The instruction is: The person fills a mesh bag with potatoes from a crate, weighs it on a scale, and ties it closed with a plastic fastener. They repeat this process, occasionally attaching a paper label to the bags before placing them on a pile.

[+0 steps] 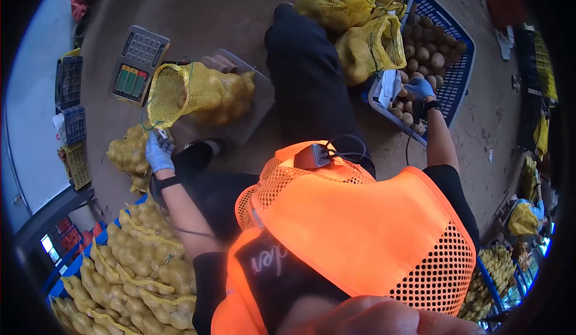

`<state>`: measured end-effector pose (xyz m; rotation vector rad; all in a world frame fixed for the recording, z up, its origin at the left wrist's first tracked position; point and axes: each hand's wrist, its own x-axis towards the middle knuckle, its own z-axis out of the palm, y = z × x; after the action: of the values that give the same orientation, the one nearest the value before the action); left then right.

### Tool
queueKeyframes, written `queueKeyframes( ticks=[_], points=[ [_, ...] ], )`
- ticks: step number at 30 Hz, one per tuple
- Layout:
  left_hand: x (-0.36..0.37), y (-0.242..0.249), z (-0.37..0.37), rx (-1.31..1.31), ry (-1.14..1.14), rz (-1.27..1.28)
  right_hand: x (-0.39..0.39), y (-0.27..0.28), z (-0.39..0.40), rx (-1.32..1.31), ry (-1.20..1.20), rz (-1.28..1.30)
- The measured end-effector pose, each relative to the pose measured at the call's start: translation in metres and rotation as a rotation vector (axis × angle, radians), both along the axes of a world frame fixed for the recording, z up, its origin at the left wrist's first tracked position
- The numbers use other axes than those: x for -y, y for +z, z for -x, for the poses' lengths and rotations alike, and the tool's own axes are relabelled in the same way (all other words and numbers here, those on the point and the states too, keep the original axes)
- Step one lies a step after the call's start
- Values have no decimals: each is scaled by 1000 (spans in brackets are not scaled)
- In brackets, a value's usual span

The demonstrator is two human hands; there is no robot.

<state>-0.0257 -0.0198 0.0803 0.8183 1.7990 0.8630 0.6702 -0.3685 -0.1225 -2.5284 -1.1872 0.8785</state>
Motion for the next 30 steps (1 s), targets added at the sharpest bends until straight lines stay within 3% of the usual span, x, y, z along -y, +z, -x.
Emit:
queueKeyframes(
  ticks=[4,6,10,13,15,19,22,24,28,30],
  points=[
    [11,-5,1,-21,-19,26,-33,-9,57,-96,-163,55],
    [14,-3,-1,-12,-18,9,-41,-6,65,2,-191,114],
    [15,0,-10,-11,-19,-5,-44,-8,56,-78,-191,135],
    [19,-2,-14,11,-24,4,-42,-11,56,-54,-118,62],
    [21,-4,-14,4,-31,9,-50,-10,63,125,-284,-65],
    [27,-7,-8,-7,-62,4,-51,7,68,238,-228,-140],
    [28,-6,-9,-26,-71,-3,-49,-2,62,270,-60,-101],
    [30,-7,-9,-29,-94,-10,-54,4,64,-89,-147,-57],
    [33,-8,-7,0,-111,-10,-66,40,82,-140,-228,118],
    [32,-8,-8,6,-124,-3,-62,22,75,100,-153,92]
  ],
)
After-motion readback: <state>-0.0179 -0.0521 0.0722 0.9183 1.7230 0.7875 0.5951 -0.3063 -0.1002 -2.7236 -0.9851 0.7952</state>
